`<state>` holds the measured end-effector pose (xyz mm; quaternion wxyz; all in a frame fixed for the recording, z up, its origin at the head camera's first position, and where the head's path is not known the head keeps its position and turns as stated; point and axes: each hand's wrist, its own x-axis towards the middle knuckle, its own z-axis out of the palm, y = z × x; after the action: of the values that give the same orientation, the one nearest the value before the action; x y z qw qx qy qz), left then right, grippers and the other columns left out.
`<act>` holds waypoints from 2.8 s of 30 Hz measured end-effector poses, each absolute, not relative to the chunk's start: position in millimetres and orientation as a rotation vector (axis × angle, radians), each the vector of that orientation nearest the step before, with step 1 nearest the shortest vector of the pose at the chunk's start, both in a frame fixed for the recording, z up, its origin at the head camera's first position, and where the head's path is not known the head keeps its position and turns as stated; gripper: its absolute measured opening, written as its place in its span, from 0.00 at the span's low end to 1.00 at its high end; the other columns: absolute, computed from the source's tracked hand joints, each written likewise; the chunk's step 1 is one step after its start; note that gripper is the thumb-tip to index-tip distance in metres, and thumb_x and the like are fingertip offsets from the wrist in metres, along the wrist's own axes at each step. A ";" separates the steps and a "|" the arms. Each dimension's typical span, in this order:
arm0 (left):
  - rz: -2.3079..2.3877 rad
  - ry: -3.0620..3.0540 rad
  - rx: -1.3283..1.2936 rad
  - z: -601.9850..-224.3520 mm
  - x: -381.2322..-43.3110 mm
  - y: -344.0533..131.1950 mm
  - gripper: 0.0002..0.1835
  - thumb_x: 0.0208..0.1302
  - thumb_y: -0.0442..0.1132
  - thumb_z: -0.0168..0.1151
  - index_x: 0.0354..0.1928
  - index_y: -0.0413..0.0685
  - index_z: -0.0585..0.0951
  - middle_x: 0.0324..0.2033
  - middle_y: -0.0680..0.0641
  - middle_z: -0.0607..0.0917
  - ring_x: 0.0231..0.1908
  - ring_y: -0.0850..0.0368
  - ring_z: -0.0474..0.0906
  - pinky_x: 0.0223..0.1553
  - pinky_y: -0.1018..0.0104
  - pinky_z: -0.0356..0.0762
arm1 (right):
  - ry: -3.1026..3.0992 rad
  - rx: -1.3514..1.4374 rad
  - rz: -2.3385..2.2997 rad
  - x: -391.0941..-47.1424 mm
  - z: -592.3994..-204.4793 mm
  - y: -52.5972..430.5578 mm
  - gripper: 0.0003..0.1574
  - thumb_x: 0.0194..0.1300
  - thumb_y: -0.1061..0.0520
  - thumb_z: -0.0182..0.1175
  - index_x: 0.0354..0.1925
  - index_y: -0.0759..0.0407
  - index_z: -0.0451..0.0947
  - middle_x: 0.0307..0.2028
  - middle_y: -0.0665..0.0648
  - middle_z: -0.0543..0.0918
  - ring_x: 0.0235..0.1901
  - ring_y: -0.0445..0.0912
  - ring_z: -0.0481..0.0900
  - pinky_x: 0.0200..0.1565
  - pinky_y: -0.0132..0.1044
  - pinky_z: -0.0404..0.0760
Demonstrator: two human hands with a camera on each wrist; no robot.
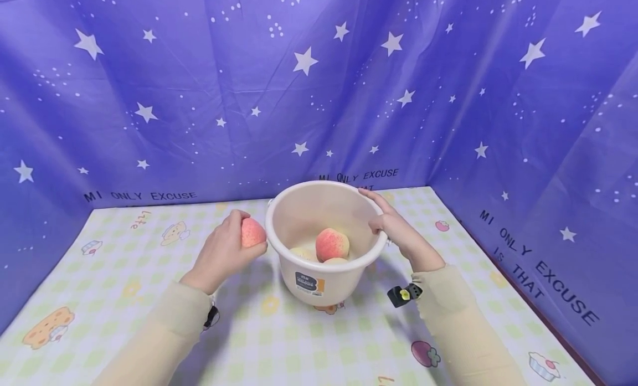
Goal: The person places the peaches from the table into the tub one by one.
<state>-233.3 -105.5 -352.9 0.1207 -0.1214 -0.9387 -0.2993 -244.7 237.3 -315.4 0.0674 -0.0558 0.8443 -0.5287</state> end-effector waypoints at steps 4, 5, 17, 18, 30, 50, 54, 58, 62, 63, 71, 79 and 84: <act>-0.848 -2.687 -0.400 -349.7 -234.2 -103.7 0.33 0.52 0.51 0.67 0.56 0.42 0.70 0.43 0.41 0.81 0.37 0.47 0.78 0.38 0.56 0.76 | 2.545 -0.164 -1.596 -244.3 -315.2 237.5 0.64 0.42 0.69 0.46 0.78 0.43 0.47 0.77 0.63 0.47 0.63 0.62 0.63 0.37 0.37 0.76; -0.842 -2.676 -0.407 -348.7 -234.1 -103.2 0.33 0.52 0.52 0.68 0.56 0.42 0.71 0.43 0.41 0.81 0.37 0.47 0.78 0.39 0.55 0.76 | 2.544 -0.161 -1.598 -244.2 -315.2 237.6 0.64 0.42 0.69 0.46 0.78 0.43 0.47 0.77 0.63 0.47 0.63 0.62 0.63 0.37 0.37 0.76; -0.860 -2.535 -0.401 -340.6 -232.9 -107.6 0.34 0.52 0.48 0.69 0.58 0.39 0.70 0.51 0.35 0.77 0.45 0.39 0.77 0.46 0.45 0.78 | 2.543 -0.169 -1.600 -244.7 -315.7 238.4 0.63 0.42 0.69 0.46 0.78 0.44 0.47 0.77 0.63 0.47 0.64 0.62 0.63 0.40 0.39 0.77; -0.862 -2.520 -0.397 -339.6 -232.7 -107.6 0.34 0.52 0.48 0.69 0.59 0.39 0.70 0.51 0.34 0.77 0.45 0.38 0.77 0.46 0.45 0.78 | 2.544 -0.174 -1.599 -244.9 -315.9 238.6 0.63 0.42 0.69 0.46 0.78 0.44 0.47 0.77 0.63 0.48 0.64 0.62 0.63 0.41 0.40 0.77; -0.846 -2.435 -0.361 -330.1 -233.1 -106.3 0.33 0.54 0.48 0.69 0.61 0.44 0.71 0.53 0.32 0.76 0.46 0.35 0.78 0.43 0.41 0.79 | 2.546 -0.178 -1.601 -245.6 -317.0 238.3 0.64 0.42 0.69 0.46 0.78 0.43 0.47 0.77 0.63 0.48 0.64 0.61 0.63 0.43 0.41 0.77; -0.819 -2.365 -0.404 -312.6 -235.6 -104.1 0.34 0.53 0.49 0.71 0.61 0.45 0.73 0.52 0.32 0.79 0.49 0.35 0.76 0.47 0.39 0.76 | 2.545 -0.179 -1.603 -245.8 -316.8 237.8 0.63 0.41 0.69 0.46 0.78 0.44 0.48 0.76 0.63 0.49 0.64 0.62 0.63 0.42 0.40 0.77; -0.823 -2.364 -0.402 -310.9 -234.9 -103.2 0.34 0.53 0.49 0.71 0.61 0.44 0.73 0.52 0.33 0.79 0.49 0.35 0.76 0.47 0.39 0.76 | 2.541 -0.175 -1.603 -245.5 -316.6 237.7 0.63 0.42 0.69 0.45 0.78 0.44 0.48 0.77 0.63 0.48 0.64 0.62 0.63 0.38 0.38 0.77; -0.825 -2.367 -0.399 -309.3 -234.3 -102.4 0.34 0.53 0.50 0.71 0.61 0.44 0.73 0.53 0.33 0.79 0.49 0.35 0.76 0.47 0.39 0.76 | 2.539 -0.181 -1.606 -245.2 -316.3 237.6 0.63 0.42 0.69 0.45 0.78 0.44 0.47 0.77 0.64 0.48 0.62 0.62 0.64 0.36 0.37 0.77; -0.824 -2.363 -0.402 -308.9 -234.6 -102.0 0.34 0.53 0.50 0.71 0.61 0.45 0.73 0.53 0.33 0.79 0.49 0.34 0.76 0.47 0.39 0.76 | 2.536 -0.186 -1.606 -244.8 -316.5 237.6 0.64 0.42 0.70 0.45 0.78 0.44 0.47 0.76 0.65 0.49 0.62 0.61 0.64 0.35 0.37 0.77; -0.823 -2.359 -0.404 -308.9 -235.0 -101.9 0.34 0.53 0.50 0.71 0.61 0.45 0.73 0.53 0.33 0.79 0.49 0.35 0.76 0.46 0.39 0.76 | 2.534 -0.188 -1.608 -244.7 -316.5 237.7 0.64 0.42 0.70 0.45 0.78 0.44 0.47 0.76 0.65 0.49 0.62 0.61 0.64 0.35 0.37 0.77; -0.824 -2.327 -0.421 -305.3 -236.9 -99.7 0.34 0.53 0.50 0.71 0.60 0.45 0.73 0.52 0.34 0.79 0.49 0.37 0.76 0.46 0.40 0.76 | 2.537 -0.184 -1.608 -244.6 -315.7 237.7 0.64 0.41 0.69 0.45 0.78 0.43 0.47 0.76 0.65 0.49 0.61 0.62 0.66 0.34 0.37 0.77; -0.823 -2.320 -0.429 -299.7 -236.1 -95.6 0.33 0.53 0.50 0.72 0.60 0.45 0.74 0.52 0.34 0.79 0.49 0.36 0.76 0.47 0.40 0.76 | 2.538 -0.190 -1.609 -245.0 -316.6 237.6 0.63 0.42 0.69 0.45 0.78 0.44 0.47 0.76 0.65 0.49 0.61 0.62 0.65 0.35 0.37 0.78; -0.836 -2.347 -0.435 -296.3 -235.7 -91.8 0.33 0.54 0.49 0.71 0.61 0.45 0.73 0.54 0.34 0.79 0.50 0.35 0.76 0.49 0.40 0.75 | 2.540 -0.191 -1.609 -244.5 -316.0 237.6 0.63 0.42 0.69 0.45 0.78 0.44 0.47 0.76 0.65 0.49 0.61 0.62 0.66 0.34 0.37 0.78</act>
<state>-235.7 -91.8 -296.3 0.3016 -0.1639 -0.8847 -0.3153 -244.5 237.6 -316.0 0.0644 -0.0632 0.8413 -0.5329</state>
